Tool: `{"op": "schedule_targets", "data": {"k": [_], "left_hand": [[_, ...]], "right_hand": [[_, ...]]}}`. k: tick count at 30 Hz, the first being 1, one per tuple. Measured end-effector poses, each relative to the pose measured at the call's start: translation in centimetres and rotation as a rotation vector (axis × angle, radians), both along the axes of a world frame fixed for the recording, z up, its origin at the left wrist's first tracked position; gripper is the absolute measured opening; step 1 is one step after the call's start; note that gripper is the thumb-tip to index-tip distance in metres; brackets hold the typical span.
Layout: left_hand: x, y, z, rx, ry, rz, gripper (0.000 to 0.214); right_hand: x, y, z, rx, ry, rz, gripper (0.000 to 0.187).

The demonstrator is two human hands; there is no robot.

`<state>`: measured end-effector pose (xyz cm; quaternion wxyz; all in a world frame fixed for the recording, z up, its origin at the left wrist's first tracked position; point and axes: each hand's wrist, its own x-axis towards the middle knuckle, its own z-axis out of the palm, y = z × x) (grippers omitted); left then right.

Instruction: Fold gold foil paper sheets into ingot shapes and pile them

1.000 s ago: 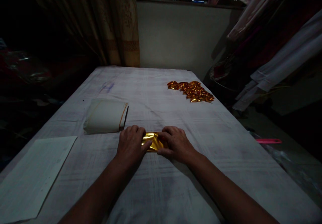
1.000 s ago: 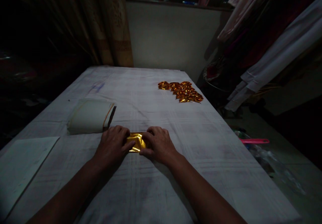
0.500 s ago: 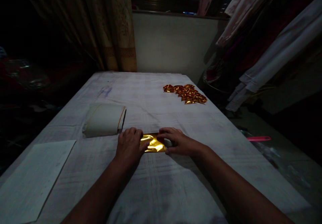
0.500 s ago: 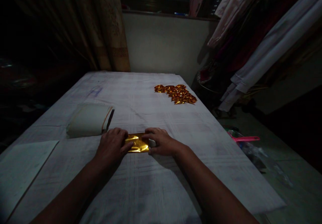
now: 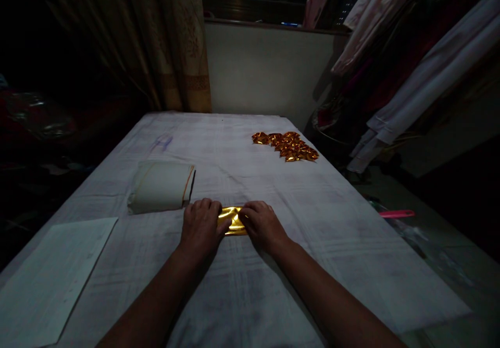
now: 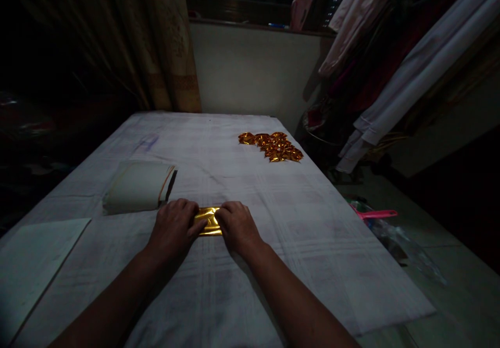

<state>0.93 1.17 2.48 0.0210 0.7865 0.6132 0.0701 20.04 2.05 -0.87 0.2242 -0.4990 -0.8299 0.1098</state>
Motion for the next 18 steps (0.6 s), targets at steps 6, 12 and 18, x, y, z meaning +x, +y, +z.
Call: {"op": "schedule_targets", "data": {"k": [6, 12, 18], "left_hand": [[1.6, -0.6, -0.5, 0.145, -0.048, -0.021, 0.017], [2.6, -1.3, -1.6, 0.118, -0.068, 0.039, 0.034], [2.4, -1.5, -2.1, 0.099, -0.128, 0.073, 0.040]], "right_hand": [[0.2, -0.3, -1.3, 0.047, 0.053, -0.004, 0.012], [0.2, 0.0, -1.1, 0.009, 0.067, -0.008, 0.011], [0.2, -0.1, -1.1, -0.012, 0.077, -0.022, 0.013]]}}
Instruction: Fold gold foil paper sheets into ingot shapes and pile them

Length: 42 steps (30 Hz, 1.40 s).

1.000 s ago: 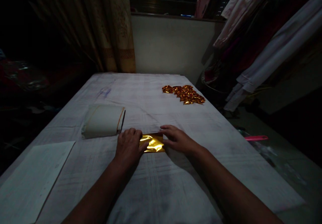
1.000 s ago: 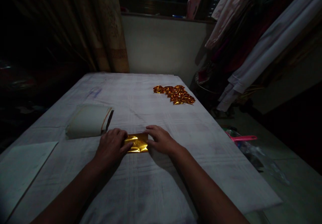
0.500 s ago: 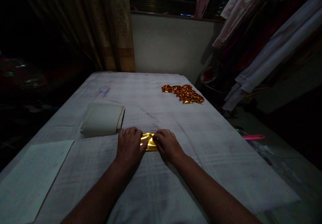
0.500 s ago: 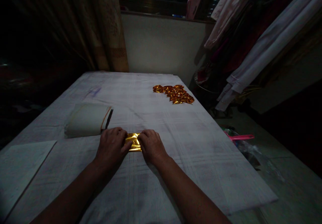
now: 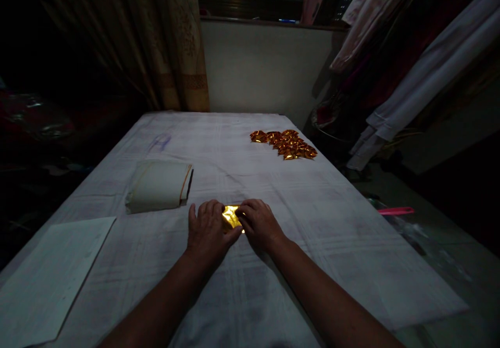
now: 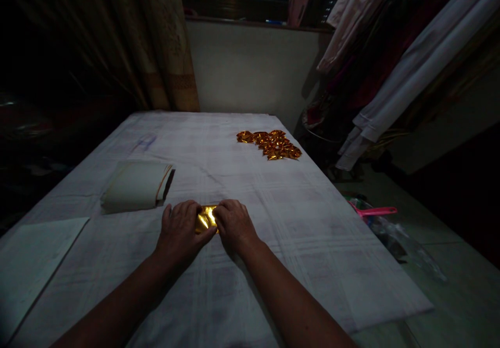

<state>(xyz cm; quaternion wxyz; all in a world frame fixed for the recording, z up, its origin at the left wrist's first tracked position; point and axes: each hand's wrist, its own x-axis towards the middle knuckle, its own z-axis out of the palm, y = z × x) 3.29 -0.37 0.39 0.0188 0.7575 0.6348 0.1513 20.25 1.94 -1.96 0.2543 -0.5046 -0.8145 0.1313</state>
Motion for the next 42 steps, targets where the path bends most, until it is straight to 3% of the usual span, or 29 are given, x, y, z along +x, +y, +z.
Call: {"op": "schedule_targets", "data": {"k": [15, 28, 32, 35, 39, 42], "left_hand": [[-3.9, -0.8, -0.5, -0.109, -0.083, -0.077, 0.044], [-6.4, -0.8, -1.0, -0.115, -0.014, -0.086, 0.044], [-6.0, -1.3, -0.8, -0.070, -0.013, -0.084, 0.044], [-5.2, -1.6, -0.5, -0.016, 0.000, -0.178, 0.042], [-4.7, -1.6, -0.6, -0.076, 0.036, -0.300, 0.042], [-4.8, -1.3, -0.8, -0.101, 0.059, -0.277, 0.043]], "right_hand": [[0.1, 0.1, -0.3, 0.032, 0.024, 0.011, 0.011], [0.2, 0.2, -0.5, 0.054, 0.030, 0.025, 0.012], [0.1, 0.1, -0.2, 0.025, 0.012, 0.012, 0.013], [0.1, 0.0, 0.0, 0.014, 0.003, 0.011, 0.014], [0.1, 0.0, 0.3, 0.025, -0.045, 0.011, 0.015], [-0.3, -0.5, 0.8, 0.050, -0.095, -0.015, 0.023]]}}
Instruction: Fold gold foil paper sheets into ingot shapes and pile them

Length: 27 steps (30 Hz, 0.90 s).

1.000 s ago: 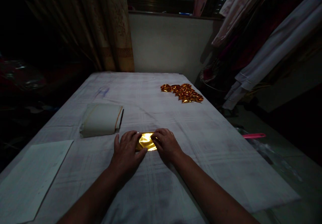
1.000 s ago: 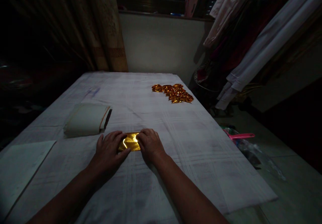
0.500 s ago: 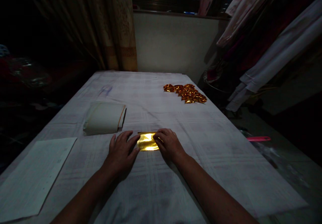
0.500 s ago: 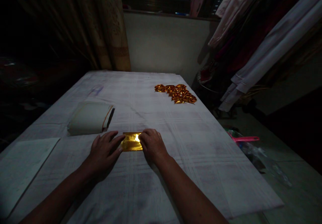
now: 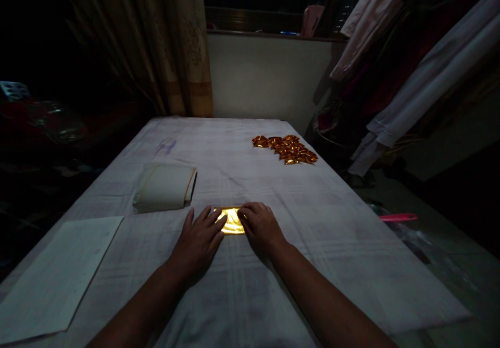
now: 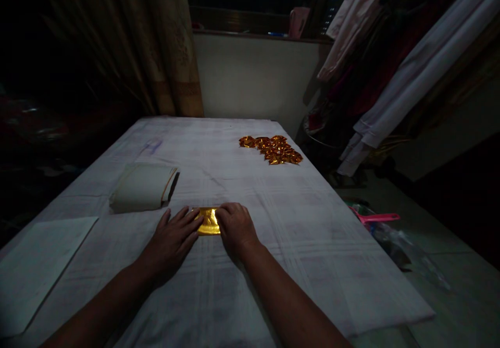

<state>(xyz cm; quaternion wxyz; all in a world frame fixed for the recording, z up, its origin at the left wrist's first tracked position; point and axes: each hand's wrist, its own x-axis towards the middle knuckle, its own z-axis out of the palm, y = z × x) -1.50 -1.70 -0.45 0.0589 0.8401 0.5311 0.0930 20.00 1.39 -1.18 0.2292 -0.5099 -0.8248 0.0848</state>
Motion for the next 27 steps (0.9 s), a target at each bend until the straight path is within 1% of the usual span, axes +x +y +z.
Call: {"op": "schedule_targets", "data": {"k": [2, 4, 6, 8, 10, 13, 18, 23, 25, 27], "left_hand": [[-0.1, 0.1, -0.2, -0.004, 0.001, 0.019, 0.043], [-0.2, 0.3, -0.4, -0.019, -0.008, 0.027, 0.043], [-0.2, 0.4, -0.6, -0.027, -0.021, 0.035, 0.045], [-0.2, 0.5, -0.7, -0.027, -0.028, 0.051, 0.045], [-0.1, 0.5, -0.7, -0.027, -0.034, 0.066, 0.045], [-0.1, 0.5, -0.6, -0.024, -0.038, 0.084, 0.046], [0.0, 0.2, -0.3, -0.028, -0.015, 0.106, 0.046], [0.2, 0.1, -0.2, 0.001, -0.018, 0.114, 0.045], [0.5, 0.1, -0.1, 0.005, -0.020, 0.124, 0.045], [1.0, -0.3, -0.1, 0.007, -0.016, 0.141, 0.044]], "right_hand": [[-0.6, -0.8, 0.3, 0.025, -0.031, 0.015, 0.035], [-1.4, -1.8, 0.4, 0.024, -0.077, 0.087, 0.052], [-2.1, -2.9, 0.5, -0.025, -0.110, 0.157, 0.066], [-2.6, -3.7, 0.6, -0.100, -0.122, 0.180, 0.073], [-2.6, -4.1, 0.8, -0.164, -0.134, 0.178, 0.075], [-2.0, -4.1, 1.3, -0.214, -0.170, 0.169, 0.074], [0.3, -3.9, 1.5, -0.279, -0.260, 0.082, 0.076], [3.1, -3.8, 1.4, -0.251, -0.286, -0.005, 0.072], [3.6, -3.7, 1.9, -0.249, -0.296, -0.059, 0.069], [3.3, -3.7, 2.4, -0.208, -0.279, -0.119, 0.066]]}}
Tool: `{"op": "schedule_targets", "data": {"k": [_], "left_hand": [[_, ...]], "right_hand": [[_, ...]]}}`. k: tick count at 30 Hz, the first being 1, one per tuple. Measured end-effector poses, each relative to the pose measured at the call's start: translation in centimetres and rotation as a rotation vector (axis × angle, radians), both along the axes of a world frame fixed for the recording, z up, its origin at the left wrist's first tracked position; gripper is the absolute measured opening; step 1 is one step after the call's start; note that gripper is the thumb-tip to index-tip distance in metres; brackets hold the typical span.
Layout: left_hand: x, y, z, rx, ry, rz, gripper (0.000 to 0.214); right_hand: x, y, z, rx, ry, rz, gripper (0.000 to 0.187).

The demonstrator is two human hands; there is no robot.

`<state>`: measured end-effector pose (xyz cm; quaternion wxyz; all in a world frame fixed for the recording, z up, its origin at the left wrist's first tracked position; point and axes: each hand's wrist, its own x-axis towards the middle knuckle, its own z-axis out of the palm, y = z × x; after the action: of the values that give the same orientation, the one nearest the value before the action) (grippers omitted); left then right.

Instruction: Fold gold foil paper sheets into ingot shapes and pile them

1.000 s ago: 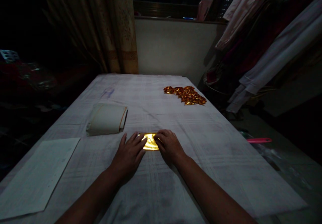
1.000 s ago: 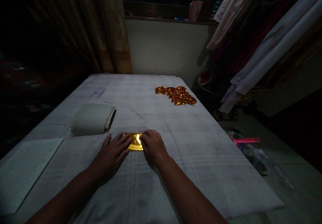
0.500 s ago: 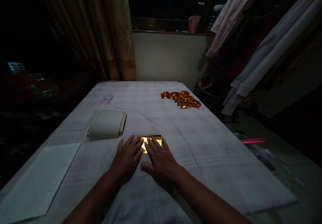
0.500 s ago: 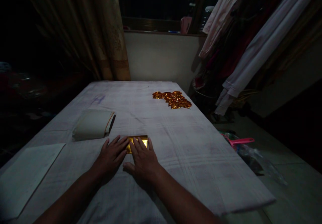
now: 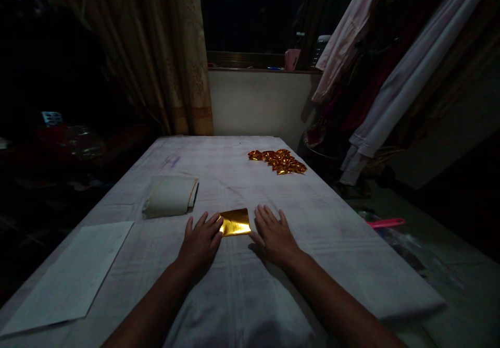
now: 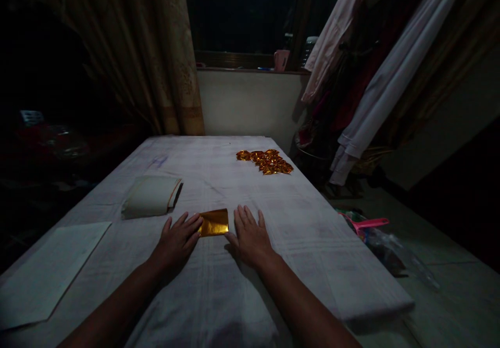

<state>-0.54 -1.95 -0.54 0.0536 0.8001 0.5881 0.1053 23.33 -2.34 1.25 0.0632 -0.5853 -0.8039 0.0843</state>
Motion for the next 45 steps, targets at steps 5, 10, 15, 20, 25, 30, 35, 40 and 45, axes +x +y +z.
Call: {"op": "schedule_targets", "data": {"k": [5, 10, 15, 20, 25, 30, 35, 40, 45], "left_hand": [[1.6, -1.6, 0.0, 0.036, -0.002, 0.007, 0.044], [2.2, -2.4, -0.2, 0.030, -0.015, 0.013, 0.046], [1.9, -2.3, -0.5, 0.014, 0.005, 0.020, 0.046], [3.4, -2.0, 0.4, 0.088, 0.026, -0.021, 0.046], [5.9, -1.3, 0.2, 0.045, 0.019, -0.116, 0.048], [4.7, -1.2, -1.0, 0.032, 0.029, -0.088, 0.050], [2.2, -1.5, -0.7, -0.009, 0.087, -0.062, 0.052], [1.1, -1.3, -0.2, -0.089, 0.151, -0.064, 0.053], [0.6, -1.0, 0.3, -0.099, 0.147, -0.093, 0.053]], "right_hand": [[-3.0, -0.3, -0.1, 0.127, 0.101, 0.078, 0.057], [-4.0, -0.6, -1.4, 0.019, 0.090, 0.138, 0.054], [-2.3, -0.5, -1.4, -0.047, 0.033, 0.056, 0.057], [-1.8, -0.6, -1.2, -0.052, 0.011, 0.030, 0.058], [-1.9, -0.7, -1.3, -0.043, 0.010, 0.038, 0.057], [-1.9, -0.7, -1.1, -0.045, 0.021, 0.031, 0.057], [-2.0, -0.8, -1.0, -0.069, 0.007, 0.021, 0.058], [-1.9, -0.6, -1.5, -0.036, 0.026, 0.018, 0.057], [-1.0, -0.7, -2.2, 0.064, 0.115, 0.035, 0.054]]}}
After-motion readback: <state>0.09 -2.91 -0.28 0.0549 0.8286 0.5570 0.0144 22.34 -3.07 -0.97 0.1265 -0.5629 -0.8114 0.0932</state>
